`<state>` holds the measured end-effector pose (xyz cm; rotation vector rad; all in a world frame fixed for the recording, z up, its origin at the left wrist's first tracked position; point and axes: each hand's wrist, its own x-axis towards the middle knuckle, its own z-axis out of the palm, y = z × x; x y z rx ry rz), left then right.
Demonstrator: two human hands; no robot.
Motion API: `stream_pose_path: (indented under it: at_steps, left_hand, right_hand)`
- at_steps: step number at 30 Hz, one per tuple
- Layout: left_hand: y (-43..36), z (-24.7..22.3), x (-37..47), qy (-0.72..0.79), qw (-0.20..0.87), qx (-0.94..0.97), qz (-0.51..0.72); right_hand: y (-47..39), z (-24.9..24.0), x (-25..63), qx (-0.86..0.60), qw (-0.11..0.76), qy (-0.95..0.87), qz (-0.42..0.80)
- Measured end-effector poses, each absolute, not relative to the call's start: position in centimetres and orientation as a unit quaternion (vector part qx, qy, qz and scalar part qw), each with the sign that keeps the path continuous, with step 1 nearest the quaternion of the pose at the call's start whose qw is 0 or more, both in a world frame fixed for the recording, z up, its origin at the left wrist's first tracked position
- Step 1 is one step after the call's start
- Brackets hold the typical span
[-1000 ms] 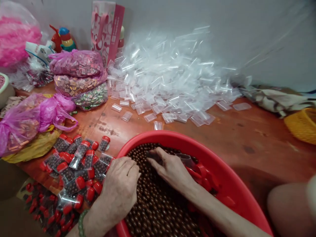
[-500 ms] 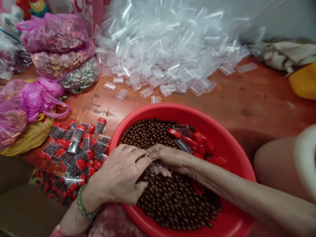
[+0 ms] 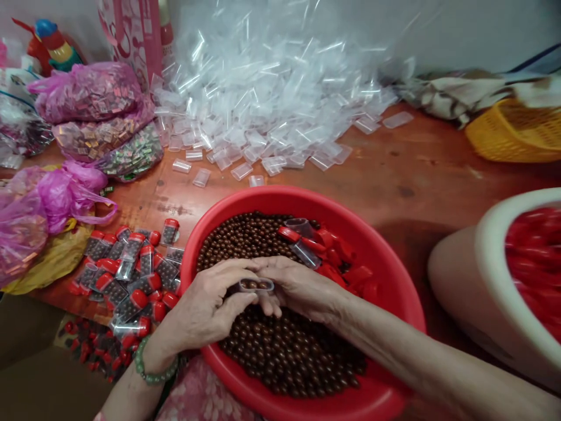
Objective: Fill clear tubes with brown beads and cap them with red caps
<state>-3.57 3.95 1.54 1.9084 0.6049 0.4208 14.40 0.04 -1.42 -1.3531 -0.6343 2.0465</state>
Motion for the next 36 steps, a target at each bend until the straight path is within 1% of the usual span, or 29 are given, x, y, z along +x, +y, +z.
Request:
stream_pose_path:
  at_steps: [3, 5, 7, 9, 12, 15, 18, 20, 21, 29, 32, 36]
  left_hand:
    - [3.3, 1.6, -3.5, 0.285, 0.583, 0.731, 0.211]
    - [2.8, 1.6, -3.4, 0.296, 0.613, 0.7, 0.214]
    - [2.3, 1.6, -3.3, 0.295, 0.644, 0.677, 0.203]
    - [1.9, 1.5, -3.2, 0.302, 0.676, 0.639, 0.207]
    - [1.5, 1.4, -3.1, 0.328, 0.704, 0.585, 0.235]
    - [1.2, 1.5, -3.0, 0.321, 0.735, 0.544, 0.247]
    - [1.2, 1.4, -2.8, 0.299, 0.78, 0.473, 0.281]
    - [1.3, 1.1, -2.5, 0.297, 0.796, 0.437, 0.296]
    - [1.4, 1.0, -2.3, 0.297, 0.803, 0.423, 0.298]
    - [1.7, 0.2, -2.2, 0.306, 0.828, 0.376, 0.282]
    - [1.8, 0.2, -2.3, 0.312, 0.825, 0.375, 0.286]
    - [1.8, 0.2, -2.2, 0.319, 0.818, 0.386, 0.284]
  right_hand:
    - [-0.5, -0.5, 15.5, -0.509, 0.342, -0.261, 0.746]
    - [-0.9, -0.1, 16.3, -0.508, 0.356, -0.281, 0.733]
    - [-1.4, 0.3, 17.0, -0.513, 0.35, -0.327, 0.712]
    - [-1.9, 0.6, 17.2, -0.529, 0.322, -0.4, 0.676]
    - [-2.5, 0.7, 17.2, -0.538, 0.245, -0.56, 0.581]
    - [-2.7, 0.3, 17.6, -0.56, 0.161, -0.695, 0.423]
    - [-2.5, -0.6, 18.9, -0.68, 0.012, -0.696, 0.231]
    - [-2.2, -1.1, 19.6, -0.724, -0.075, -0.668, 0.158]
    - [-2.0, -1.3, 19.8, -0.728, -0.097, -0.663, 0.145]
    - [-1.3, -1.9, 19.7, -0.723, -0.117, -0.672, 0.107]
    - [-1.3, -2.4, 20.3, -0.723, -0.098, -0.677, 0.097]
    - [-1.7, -2.8, 21.0, -0.718, -0.042, -0.689, 0.089]
